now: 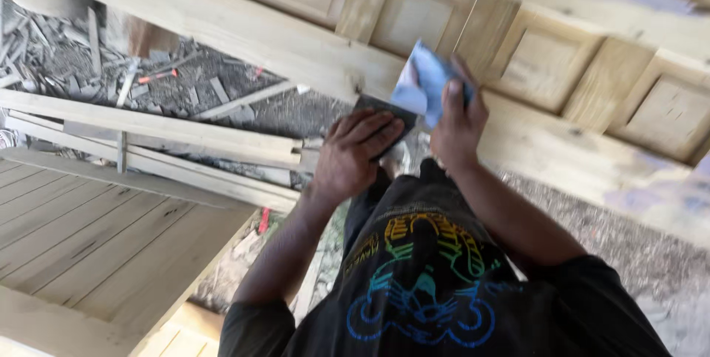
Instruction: The person scoops wood filler from a can using a putty knife and applies it to gaps and imperfections on a wooden door. They spread the filler across multiple areas of the door surface.
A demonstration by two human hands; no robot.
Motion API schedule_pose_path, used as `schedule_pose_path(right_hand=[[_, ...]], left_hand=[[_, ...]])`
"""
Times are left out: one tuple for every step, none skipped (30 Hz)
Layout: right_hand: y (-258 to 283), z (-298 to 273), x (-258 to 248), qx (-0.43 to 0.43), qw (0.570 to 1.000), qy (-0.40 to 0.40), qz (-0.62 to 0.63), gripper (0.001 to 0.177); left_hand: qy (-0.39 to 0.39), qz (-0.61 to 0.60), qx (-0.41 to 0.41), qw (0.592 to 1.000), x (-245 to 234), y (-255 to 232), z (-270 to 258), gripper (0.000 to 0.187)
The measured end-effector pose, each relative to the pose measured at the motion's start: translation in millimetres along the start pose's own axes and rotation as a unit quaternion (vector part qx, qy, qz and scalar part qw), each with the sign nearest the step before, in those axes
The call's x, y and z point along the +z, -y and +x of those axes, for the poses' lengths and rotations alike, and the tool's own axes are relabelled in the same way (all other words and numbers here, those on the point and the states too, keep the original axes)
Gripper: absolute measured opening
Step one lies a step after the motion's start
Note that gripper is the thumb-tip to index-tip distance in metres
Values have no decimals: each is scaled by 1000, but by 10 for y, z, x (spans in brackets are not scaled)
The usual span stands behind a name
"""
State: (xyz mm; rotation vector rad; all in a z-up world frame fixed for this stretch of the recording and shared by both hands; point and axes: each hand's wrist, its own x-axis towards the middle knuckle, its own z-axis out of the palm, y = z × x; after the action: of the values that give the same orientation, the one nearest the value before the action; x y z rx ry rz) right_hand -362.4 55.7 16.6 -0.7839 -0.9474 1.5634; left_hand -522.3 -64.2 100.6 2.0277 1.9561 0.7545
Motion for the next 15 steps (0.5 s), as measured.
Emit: schedule_pose_path(right_hand=[[-141,144,20,1,999,-18,49,47],[-209,166,-21,11,996,-37,80,48],[-272,249,-69,19,992,-53,114,48],[-318,318,-128,26,986,-68,149,48],[-348,321,-209,39,981,-70,175,49],[-366,310,-298,51,976,-72,201,50],[-378,257,-373,61,969,-69,229,51],[-402,174,-424,71,966,-78,234,52],[-422,116,-481,78,964,-85,239,53],[-436,47,-537,84,962,-93,244,54],[-477,9,-572,81,964,-98,234,53],[-515,-40,-613,78,966,-104,225,52],[-539,-101,-677,73,968,-113,214,51],[-569,-156,-748,71,968,-154,187,49],[-600,-189,-834,69,966,-191,160,46]], left_hand=[[10,-1,8,1000,87,269,-34,44],[32,12,-11,999,161,516,-90,40],[51,28,-30,998,219,788,-108,36],[70,45,-49,995,286,1022,-127,32],[73,63,-37,995,365,1224,-151,36],[76,80,-24,994,439,1414,-151,41],[74,101,-12,992,504,1546,-167,47],[72,96,-6,993,577,1618,-187,48],[67,90,2,994,659,1645,-188,48],[62,85,10,994,723,1633,-204,49],[63,90,11,994,753,1624,-211,51],[64,96,13,993,757,1595,-238,53],[66,98,17,993,742,1565,-255,54],[97,96,15,990,697,1545,-274,54],[126,95,11,987,645,1540,-272,53]])
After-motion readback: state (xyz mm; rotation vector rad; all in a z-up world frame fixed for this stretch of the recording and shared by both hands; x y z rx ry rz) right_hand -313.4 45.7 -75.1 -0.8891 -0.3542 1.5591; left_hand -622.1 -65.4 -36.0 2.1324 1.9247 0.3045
